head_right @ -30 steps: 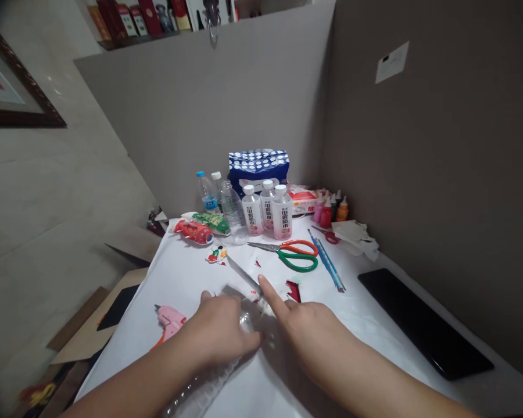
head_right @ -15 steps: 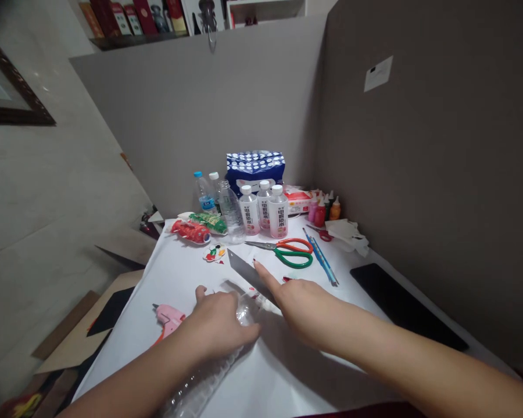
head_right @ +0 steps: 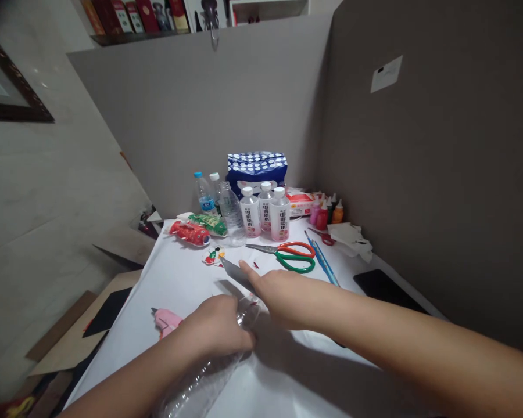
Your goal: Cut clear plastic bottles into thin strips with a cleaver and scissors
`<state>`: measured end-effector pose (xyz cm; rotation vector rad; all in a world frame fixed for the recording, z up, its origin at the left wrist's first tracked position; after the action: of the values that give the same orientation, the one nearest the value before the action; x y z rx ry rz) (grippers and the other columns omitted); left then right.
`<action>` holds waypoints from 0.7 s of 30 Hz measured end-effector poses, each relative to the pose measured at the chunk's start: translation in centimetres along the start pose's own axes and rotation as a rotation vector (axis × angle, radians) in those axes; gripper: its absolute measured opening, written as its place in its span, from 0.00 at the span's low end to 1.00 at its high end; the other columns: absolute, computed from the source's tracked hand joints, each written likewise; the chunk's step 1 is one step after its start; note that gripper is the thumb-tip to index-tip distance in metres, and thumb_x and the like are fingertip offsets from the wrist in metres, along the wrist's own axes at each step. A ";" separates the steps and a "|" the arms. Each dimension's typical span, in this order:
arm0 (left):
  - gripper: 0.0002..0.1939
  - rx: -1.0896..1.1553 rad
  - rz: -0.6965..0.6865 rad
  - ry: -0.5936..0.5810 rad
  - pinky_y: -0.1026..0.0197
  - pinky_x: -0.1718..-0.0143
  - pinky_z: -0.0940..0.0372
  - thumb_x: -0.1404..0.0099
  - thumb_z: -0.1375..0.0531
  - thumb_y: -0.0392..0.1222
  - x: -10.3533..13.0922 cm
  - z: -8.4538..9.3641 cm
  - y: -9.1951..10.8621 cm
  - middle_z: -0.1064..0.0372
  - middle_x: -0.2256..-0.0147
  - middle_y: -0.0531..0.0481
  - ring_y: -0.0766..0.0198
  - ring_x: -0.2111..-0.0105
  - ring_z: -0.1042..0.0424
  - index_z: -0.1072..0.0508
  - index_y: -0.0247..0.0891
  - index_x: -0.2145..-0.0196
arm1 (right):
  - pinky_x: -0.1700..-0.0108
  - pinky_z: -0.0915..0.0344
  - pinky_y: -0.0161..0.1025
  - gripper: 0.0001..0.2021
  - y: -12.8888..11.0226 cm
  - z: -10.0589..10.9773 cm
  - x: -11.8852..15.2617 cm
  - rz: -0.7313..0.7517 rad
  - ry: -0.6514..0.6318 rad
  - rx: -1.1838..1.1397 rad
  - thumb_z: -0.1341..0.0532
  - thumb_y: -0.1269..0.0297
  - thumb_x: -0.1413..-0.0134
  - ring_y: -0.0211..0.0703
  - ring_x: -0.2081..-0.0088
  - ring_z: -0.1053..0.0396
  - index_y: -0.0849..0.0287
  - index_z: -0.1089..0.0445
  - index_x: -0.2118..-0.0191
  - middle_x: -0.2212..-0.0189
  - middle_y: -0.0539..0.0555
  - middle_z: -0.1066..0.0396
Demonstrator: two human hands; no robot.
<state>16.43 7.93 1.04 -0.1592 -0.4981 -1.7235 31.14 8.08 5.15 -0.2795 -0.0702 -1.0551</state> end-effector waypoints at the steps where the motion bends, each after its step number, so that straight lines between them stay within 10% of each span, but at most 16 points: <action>1: 0.19 -0.003 -0.001 -0.003 0.58 0.75 0.36 0.57 0.39 0.54 0.0 -0.1 0.1 0.25 0.67 0.44 0.51 0.68 0.26 0.26 0.41 0.68 | 0.77 0.52 0.32 0.52 -0.3 0.0 -0.2 0.006 -0.039 0.031 0.42 0.77 0.59 0.39 0.79 0.38 0.49 0.73 0.32 0.73 0.53 0.30; 10: 0.18 -0.113 -0.047 0.101 0.41 0.44 0.49 0.54 0.40 0.56 0.0 -0.7 0.9 0.26 0.73 0.45 0.48 0.66 0.27 0.27 0.39 0.72 | 0.74 0.49 0.33 0.54 -1.5 -0.4 2.1 -0.093 -0.073 0.032 0.44 0.83 0.59 0.45 0.71 0.31 0.49 0.80 0.33 0.69 0.56 0.28; 21: 0.23 -0.095 -0.100 0.091 0.49 0.54 0.38 0.55 0.41 0.58 0.2 0.1 1.4 0.25 0.67 0.44 0.46 0.62 0.27 0.25 0.41 0.64 | 0.78 0.52 0.32 0.57 1.2 -4.7 6.2 -0.229 -0.055 -0.016 0.44 0.83 0.63 0.44 0.77 0.32 0.42 0.81 0.34 0.77 0.49 0.31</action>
<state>17.73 7.55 1.55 -0.1250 -0.3632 -1.8446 34.87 2.16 1.54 -0.3198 -0.1461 -1.2753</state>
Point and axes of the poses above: each hand's wrist, its own x-axis away from the middle knuckle, its own z-axis out of the back of the hand, y = z × x, the point moved 4 cm from there along -x, towards the middle knuckle
